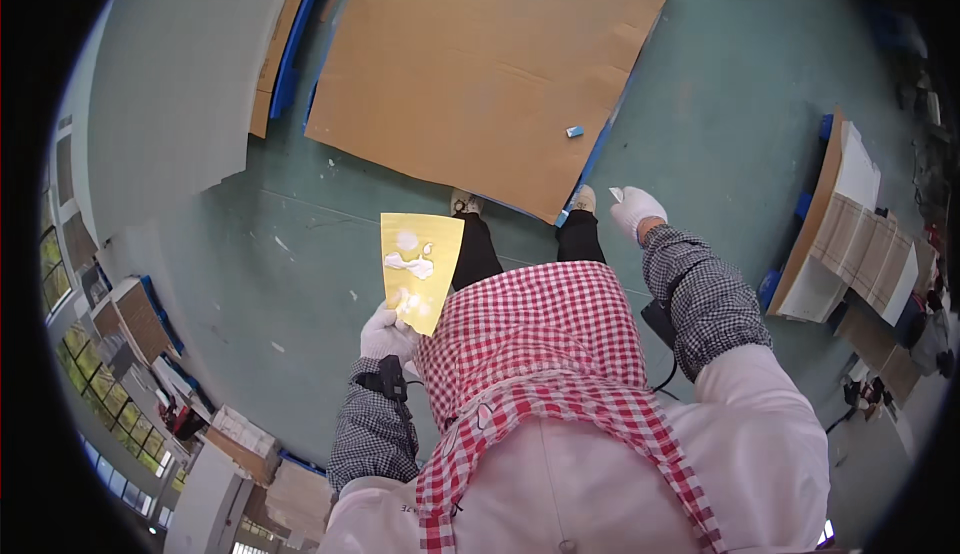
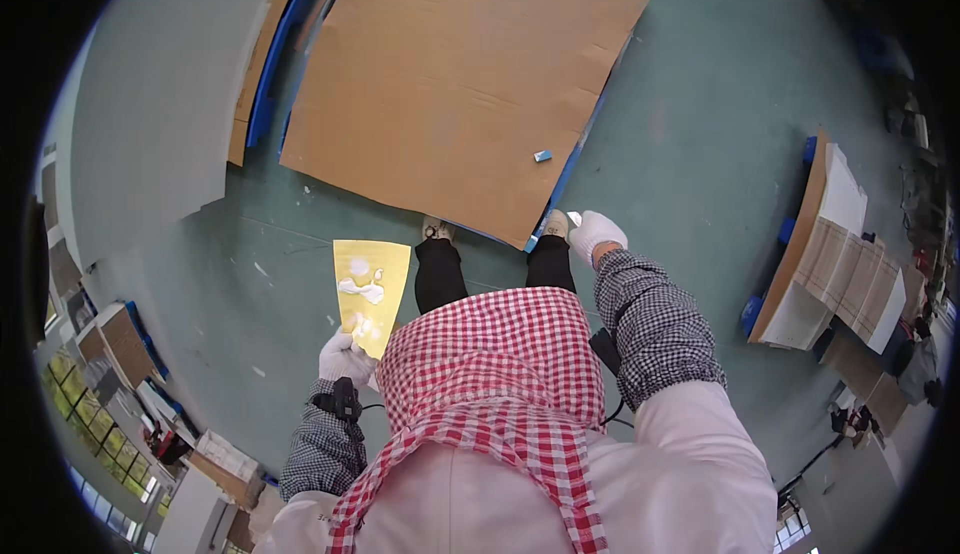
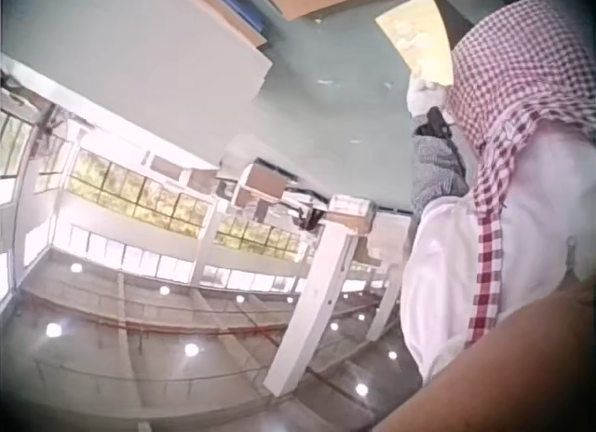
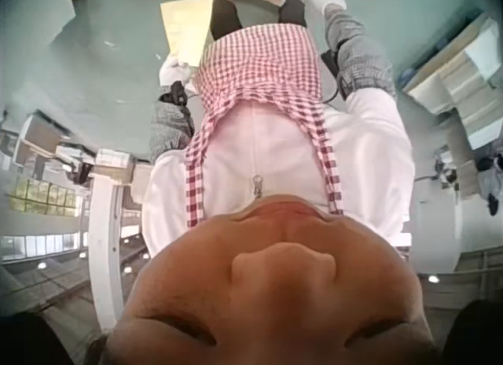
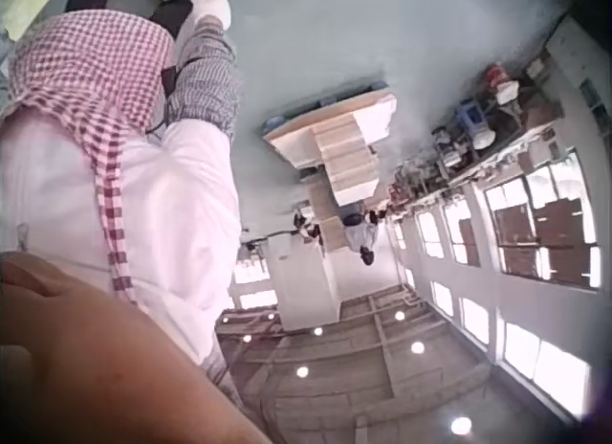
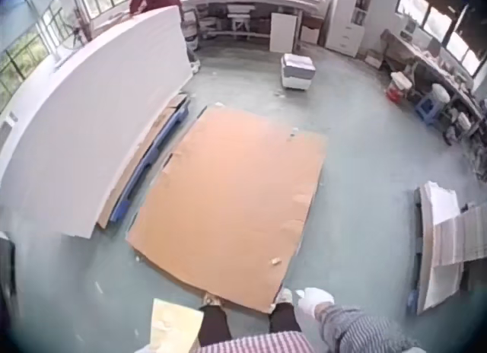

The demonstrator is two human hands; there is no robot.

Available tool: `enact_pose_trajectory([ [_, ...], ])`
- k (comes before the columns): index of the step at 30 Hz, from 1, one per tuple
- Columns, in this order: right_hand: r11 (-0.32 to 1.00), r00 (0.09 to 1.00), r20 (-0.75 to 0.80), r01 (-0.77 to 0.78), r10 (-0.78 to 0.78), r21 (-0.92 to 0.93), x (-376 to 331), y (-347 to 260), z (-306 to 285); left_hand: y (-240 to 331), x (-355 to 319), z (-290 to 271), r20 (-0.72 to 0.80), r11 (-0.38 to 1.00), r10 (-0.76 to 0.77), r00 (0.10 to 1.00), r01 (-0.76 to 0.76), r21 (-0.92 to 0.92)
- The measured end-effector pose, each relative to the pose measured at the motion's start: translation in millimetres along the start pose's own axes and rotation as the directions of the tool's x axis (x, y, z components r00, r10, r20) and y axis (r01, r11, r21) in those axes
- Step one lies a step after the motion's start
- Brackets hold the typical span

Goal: Organizing and stacking white furniture panels in a manufacturing facility.

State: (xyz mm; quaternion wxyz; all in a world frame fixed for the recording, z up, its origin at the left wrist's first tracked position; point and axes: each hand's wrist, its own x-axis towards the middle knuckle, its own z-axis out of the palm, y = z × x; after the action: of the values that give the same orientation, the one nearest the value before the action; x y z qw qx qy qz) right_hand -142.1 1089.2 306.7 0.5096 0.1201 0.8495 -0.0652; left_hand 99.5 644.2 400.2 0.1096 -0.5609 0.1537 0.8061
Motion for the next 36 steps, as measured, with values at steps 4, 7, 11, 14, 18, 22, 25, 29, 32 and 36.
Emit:
enact_pose_trajectory([
  [4,0.986,0.99,-0.087,0.098,-0.11,-0.138,97,-5,1,-84,-6,5,-0.11,0.994,-0.018,0.994,0.005,-0.114],
  [7,0.955,0.982,-0.08,0.144,-0.169,-0.258,152,-34,10,-130,14,-9,-0.241,0.991,-0.036,0.97,0.004,-0.135],
  [11,0.904,0.967,-0.126,0.154,-0.22,-0.398,243,-49,53,-179,55,-46,-0.208,0.973,-0.104,0.973,0.056,-0.222],
  [14,0.882,0.96,-0.163,0.132,-0.228,-0.453,300,-49,76,-192,74,-41,-0.231,0.976,-0.133,0.964,0.087,-0.201],
  [18,0.883,0.95,-0.166,0.17,-0.265,-0.438,327,-63,95,-204,75,-63,-0.161,0.944,-0.197,0.967,0.142,-0.299],
  [22,0.885,0.947,-0.141,0.207,-0.288,-0.416,320,-60,90,-205,62,-63,-0.217,0.962,-0.157,0.964,0.099,-0.256],
  [25,0.925,0.956,-0.048,0.266,-0.289,-0.273,250,-55,100,-212,35,-71,-0.085,0.944,-0.087,0.993,0.055,-0.326],
  [29,0.906,0.937,0.144,0.344,-0.317,-0.245,105,-51,96,-202,-22,-52,0.011,0.899,-0.014,1.0,0.018,-0.438],
  [32,0.872,0.925,0.182,0.377,-0.334,-0.311,35,-35,72,-180,-72,-38,0.02,0.867,0.099,0.995,-0.076,-0.492],
  [36,0.93,0.952,0.15,0.294,-0.266,-0.219,-22,-17,33,-141,-122,-50,0.071,0.832,0.269,0.96,-0.195,-0.519],
])
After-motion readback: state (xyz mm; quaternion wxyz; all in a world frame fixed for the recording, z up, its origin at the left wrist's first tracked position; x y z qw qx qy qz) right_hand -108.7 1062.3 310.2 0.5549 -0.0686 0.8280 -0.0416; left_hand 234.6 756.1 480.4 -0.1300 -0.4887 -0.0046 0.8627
